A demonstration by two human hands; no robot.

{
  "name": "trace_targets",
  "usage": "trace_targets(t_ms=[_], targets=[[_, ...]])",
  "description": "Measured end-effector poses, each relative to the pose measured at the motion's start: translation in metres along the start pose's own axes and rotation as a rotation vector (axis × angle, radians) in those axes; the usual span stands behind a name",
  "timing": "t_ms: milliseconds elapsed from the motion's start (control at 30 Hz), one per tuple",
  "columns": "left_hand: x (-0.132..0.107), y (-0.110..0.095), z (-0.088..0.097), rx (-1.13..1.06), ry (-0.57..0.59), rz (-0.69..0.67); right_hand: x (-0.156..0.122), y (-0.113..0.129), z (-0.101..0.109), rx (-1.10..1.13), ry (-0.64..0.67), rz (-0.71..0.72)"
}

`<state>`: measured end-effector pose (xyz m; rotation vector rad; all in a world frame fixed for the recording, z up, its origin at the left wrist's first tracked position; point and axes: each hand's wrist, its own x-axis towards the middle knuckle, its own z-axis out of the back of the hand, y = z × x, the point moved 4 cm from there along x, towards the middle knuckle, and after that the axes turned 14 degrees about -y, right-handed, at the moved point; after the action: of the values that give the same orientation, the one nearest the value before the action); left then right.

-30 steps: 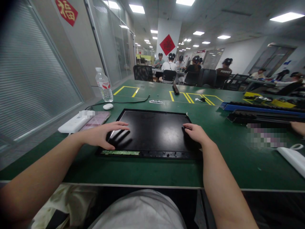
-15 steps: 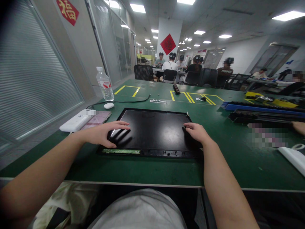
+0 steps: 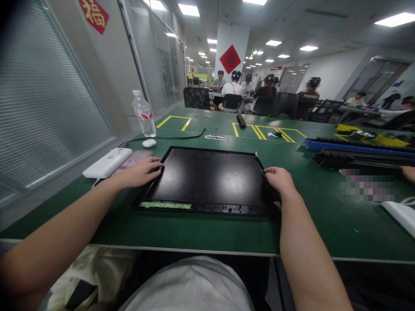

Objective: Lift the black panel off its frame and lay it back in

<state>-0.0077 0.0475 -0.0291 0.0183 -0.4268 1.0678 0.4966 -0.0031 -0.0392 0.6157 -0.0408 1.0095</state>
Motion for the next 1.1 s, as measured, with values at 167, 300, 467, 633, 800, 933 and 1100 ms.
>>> trace_targets(t_ms=[167, 300, 467, 633, 800, 933, 1100], targets=[[0.001, -0.001, -0.002, 0.048, 0.02, -0.005, 0.002, 0.001, -0.006, -0.017, 0.035, 0.03], [0.001, -0.002, -0.002, 0.058, 0.02, 0.005, 0.003, 0.0, -0.007, -0.007, 0.046, 0.041], [0.001, -0.004, -0.001, 0.044, 0.02, 0.014, 0.003, -0.004, -0.008, -0.017, 0.095, 0.009], [0.001, -0.001, -0.005, 0.03, 0.025, 0.028, 0.004, -0.006, -0.008, -0.067, 0.066, 0.042], [0.001, 0.001, -0.006, -0.002, 0.034, 0.02, 0.003, -0.008, -0.01, -0.025, 0.12, 0.007], [0.001, 0.001, -0.006, 0.007, 0.051, 0.036, 0.003, -0.01, -0.011, -0.026, 0.122, -0.03], [0.001, -0.001, -0.006, 0.045, 0.066, 0.036, 0.002, -0.012, -0.016, 0.03, 0.113, -0.06]])
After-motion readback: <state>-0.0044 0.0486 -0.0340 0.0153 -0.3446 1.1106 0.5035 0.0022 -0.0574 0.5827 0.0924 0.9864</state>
